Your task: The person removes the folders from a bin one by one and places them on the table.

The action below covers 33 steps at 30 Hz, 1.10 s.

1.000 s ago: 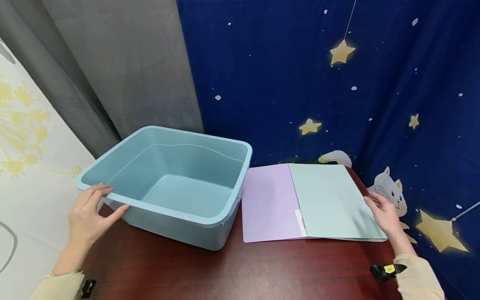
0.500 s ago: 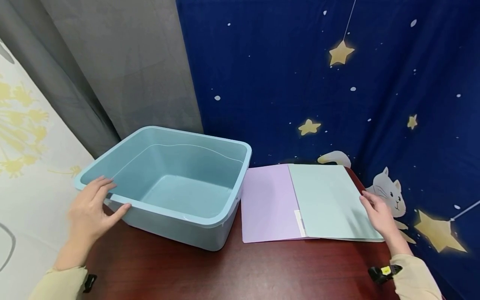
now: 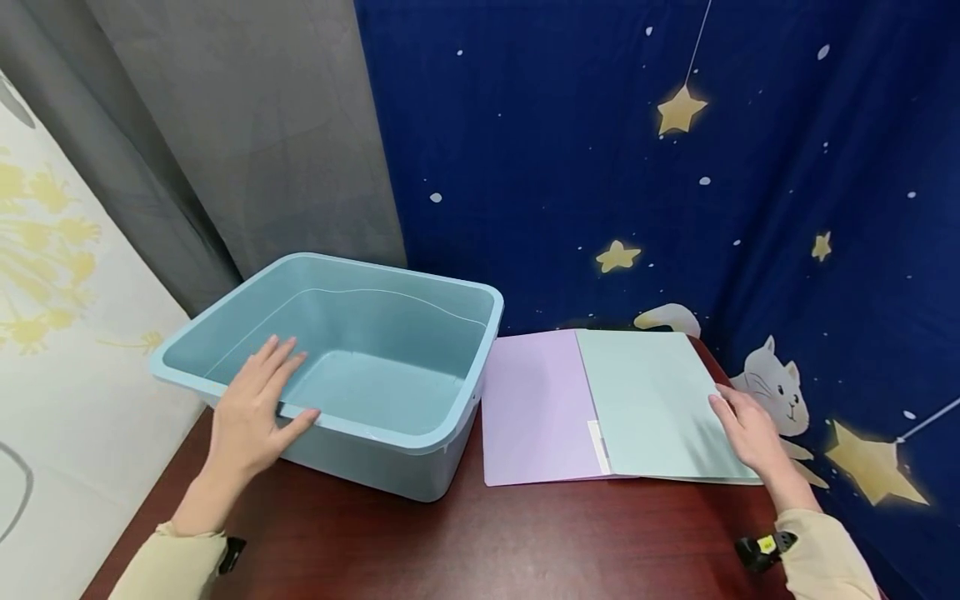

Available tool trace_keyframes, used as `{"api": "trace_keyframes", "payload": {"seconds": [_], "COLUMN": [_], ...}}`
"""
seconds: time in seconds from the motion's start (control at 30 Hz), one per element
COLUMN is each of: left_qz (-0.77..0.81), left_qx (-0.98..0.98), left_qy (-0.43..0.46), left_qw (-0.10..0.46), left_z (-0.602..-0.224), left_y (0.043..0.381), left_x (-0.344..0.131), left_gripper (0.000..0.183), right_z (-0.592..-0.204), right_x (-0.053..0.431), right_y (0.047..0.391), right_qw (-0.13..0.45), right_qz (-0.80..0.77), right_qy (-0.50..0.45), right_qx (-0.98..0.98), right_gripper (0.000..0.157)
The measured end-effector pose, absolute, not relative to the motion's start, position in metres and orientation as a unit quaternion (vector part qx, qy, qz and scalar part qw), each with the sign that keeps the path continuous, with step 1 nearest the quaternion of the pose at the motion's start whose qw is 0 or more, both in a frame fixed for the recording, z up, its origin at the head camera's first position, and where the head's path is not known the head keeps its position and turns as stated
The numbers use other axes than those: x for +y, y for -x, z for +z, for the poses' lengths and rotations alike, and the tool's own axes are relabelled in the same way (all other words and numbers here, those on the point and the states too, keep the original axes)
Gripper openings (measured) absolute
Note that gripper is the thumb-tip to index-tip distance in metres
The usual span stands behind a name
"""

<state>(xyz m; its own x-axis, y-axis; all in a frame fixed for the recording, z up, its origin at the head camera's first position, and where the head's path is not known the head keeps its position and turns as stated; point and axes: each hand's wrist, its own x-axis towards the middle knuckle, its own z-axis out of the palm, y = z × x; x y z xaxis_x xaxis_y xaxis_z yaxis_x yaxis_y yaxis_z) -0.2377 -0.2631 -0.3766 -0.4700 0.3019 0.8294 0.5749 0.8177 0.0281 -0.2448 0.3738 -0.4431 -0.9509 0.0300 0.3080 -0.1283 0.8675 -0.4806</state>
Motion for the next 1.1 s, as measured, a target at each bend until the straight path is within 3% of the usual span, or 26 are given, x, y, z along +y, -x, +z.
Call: {"api": "trace_keyframes", "payload": {"seconds": [0.27,0.5,1.1], "left_qz": [-0.162,-0.174,-0.193], "left_qx": [-0.859,-0.857,-0.812], "left_qy": [0.302,0.324,0.383], "left_qw": [0.381,0.362,0.396], "left_z": [-0.372,-0.369,-0.368], "left_y": [0.227,0.217,0.19], "left_x": [-0.217,-0.183,-0.051], "left_gripper": [0.077,0.076,0.075], "right_z": [-0.441,-0.441,-0.446], "right_x": [0.37,0.366,0.362], "right_y": [0.247,0.247,0.247], "right_qw": [0.13,0.124,0.134], "right_qz": [0.236,0.235,0.248], "right_qy": [-0.015,-0.014,-0.029], "right_qx": [-0.963,-0.964,-0.959], "right_gripper": [0.058,0.059,0.056]}}
